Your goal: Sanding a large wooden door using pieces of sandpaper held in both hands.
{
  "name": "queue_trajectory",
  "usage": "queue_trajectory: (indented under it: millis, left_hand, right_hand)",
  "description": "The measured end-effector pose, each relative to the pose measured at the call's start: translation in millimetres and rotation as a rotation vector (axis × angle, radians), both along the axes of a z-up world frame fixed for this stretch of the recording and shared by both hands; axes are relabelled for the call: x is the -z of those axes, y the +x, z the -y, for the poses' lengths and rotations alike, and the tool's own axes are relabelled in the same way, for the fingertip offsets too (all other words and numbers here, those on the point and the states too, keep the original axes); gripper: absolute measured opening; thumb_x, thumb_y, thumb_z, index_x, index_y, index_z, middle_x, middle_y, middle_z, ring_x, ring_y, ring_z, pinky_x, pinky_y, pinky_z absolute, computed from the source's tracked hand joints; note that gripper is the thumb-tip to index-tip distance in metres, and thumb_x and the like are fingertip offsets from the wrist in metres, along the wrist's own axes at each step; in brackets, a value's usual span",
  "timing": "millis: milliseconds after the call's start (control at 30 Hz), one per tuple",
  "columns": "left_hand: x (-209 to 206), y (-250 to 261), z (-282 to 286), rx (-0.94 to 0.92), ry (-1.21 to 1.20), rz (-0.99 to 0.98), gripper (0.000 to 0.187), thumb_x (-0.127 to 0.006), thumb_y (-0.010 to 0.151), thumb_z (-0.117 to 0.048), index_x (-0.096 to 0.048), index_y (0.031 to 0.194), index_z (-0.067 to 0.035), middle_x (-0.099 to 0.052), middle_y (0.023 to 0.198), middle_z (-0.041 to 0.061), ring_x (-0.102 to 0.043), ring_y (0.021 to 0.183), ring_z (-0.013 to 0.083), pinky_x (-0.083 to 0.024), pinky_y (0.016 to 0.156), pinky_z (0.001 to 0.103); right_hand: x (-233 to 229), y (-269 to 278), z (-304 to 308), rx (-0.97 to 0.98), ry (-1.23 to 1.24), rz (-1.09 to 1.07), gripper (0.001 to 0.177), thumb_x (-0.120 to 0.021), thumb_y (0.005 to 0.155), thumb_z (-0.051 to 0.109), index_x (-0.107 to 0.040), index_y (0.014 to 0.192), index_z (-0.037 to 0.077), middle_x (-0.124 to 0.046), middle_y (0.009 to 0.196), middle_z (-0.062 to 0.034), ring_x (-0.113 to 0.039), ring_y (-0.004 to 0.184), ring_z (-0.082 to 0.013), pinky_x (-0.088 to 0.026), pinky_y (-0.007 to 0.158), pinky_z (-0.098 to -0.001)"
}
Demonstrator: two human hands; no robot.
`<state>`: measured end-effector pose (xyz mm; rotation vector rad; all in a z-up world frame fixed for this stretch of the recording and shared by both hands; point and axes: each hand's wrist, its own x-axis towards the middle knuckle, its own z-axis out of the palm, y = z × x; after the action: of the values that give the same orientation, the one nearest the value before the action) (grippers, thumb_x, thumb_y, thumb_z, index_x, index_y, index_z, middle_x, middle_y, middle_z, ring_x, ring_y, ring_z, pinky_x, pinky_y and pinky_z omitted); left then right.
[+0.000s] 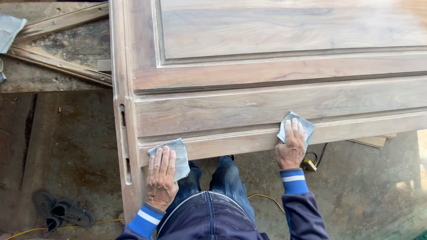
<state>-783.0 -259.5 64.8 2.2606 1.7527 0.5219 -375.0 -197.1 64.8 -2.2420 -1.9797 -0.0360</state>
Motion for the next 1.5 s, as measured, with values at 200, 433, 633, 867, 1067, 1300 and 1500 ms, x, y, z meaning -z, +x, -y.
queue_trajectory:
  millis: [200, 433, 633, 867, 1067, 1300, 1500]
  left_hand:
    - [-8, -11, 3, -0.074, -0.048, 0.004, 0.073, -0.055, 0.073, 0.005, -0.049, 0.146, 0.003, -0.044, 0.156, 0.022, -0.038, 0.148, 0.0375, -0.028, 0.123, 0.053]
    - [-7, -20, 3, -0.061, -0.084, -0.002, 0.070, -0.054, 0.076, -0.001, -0.047, 0.145, 0.004, -0.042, 0.155, 0.022, -0.036, 0.146, 0.0392, -0.027, 0.121, 0.054]
    - [2, -14, 9, -0.109, -0.087, 0.005, 0.071, -0.050, 0.077, 0.004, -0.044, 0.148, 0.002, -0.040, 0.158, 0.020, -0.035, 0.148, 0.0370, -0.027, 0.123, 0.052]
    - [1, -12, 4, -0.104, -0.036, 0.003, 0.066, -0.051, 0.084, 0.001, -0.042, 0.149, 0.005, -0.039, 0.158, 0.022, -0.034, 0.148, 0.0389, -0.027, 0.123, 0.051]
    - [2, -9, 10, -0.142, -0.048, 0.039, 0.067, -0.052, 0.085, 0.000, -0.041, 0.150, 0.005, -0.039, 0.159, 0.022, -0.035, 0.148, 0.0380, -0.027, 0.123, 0.050]
    - [0, -9, 18, -0.122, -0.101, 0.046, 0.073, -0.054, 0.074, 0.001, -0.042, 0.146, 0.006, -0.040, 0.154, 0.024, -0.034, 0.147, 0.0393, -0.025, 0.122, 0.053]
    - [-3, -7, 18, -0.133, -0.062, 0.028, 0.076, -0.053, 0.075, 0.005, -0.041, 0.150, 0.003, -0.040, 0.158, 0.021, -0.034, 0.149, 0.0368, -0.026, 0.124, 0.050]
  right_hand:
    - [27, -216, -24, -0.467, -0.138, -0.322, 0.086, -0.068, 0.060, -0.007, -0.050, 0.143, 0.004, -0.045, 0.153, -0.0215, -0.040, 0.144, -0.0403, -0.033, 0.120, -0.0506]
    - [-1, -120, -13, -0.507, -0.153, -0.307, 0.084, -0.063, 0.069, -0.014, -0.051, 0.146, 0.015, -0.042, 0.160, -0.0107, -0.037, 0.149, -0.0325, -0.030, 0.124, -0.0454]
    - [35, -65, 6, -0.098, -0.060, -0.068, 0.062, -0.059, 0.087, -0.007, -0.054, 0.147, 0.007, -0.048, 0.158, -0.0170, -0.045, 0.146, -0.0334, -0.038, 0.122, -0.0427]
    - [-7, -129, -25, -0.482, -0.134, -0.207, 0.074, -0.058, 0.072, -0.008, -0.054, 0.144, 0.006, -0.048, 0.155, -0.0170, -0.045, 0.144, -0.0366, -0.038, 0.120, -0.0460]
    - [30, -83, -42, -0.234, -0.095, -0.197, 0.064, -0.061, 0.083, -0.009, -0.055, 0.146, 0.006, -0.048, 0.155, -0.0227, -0.043, 0.145, -0.0395, -0.036, 0.121, -0.0470]
    - [-8, -312, -86, -0.983, -0.344, -0.554, 0.080, -0.065, 0.065, 0.000, -0.053, 0.144, 0.002, -0.043, 0.157, -0.0165, -0.032, 0.150, -0.0345, -0.022, 0.127, -0.0486]
    - [48, -128, -86, -0.529, -0.028, -0.309, 0.067, -0.060, 0.085, -0.011, -0.054, 0.146, 0.014, -0.046, 0.158, -0.0165, -0.042, 0.148, -0.0356, -0.036, 0.123, -0.0482]
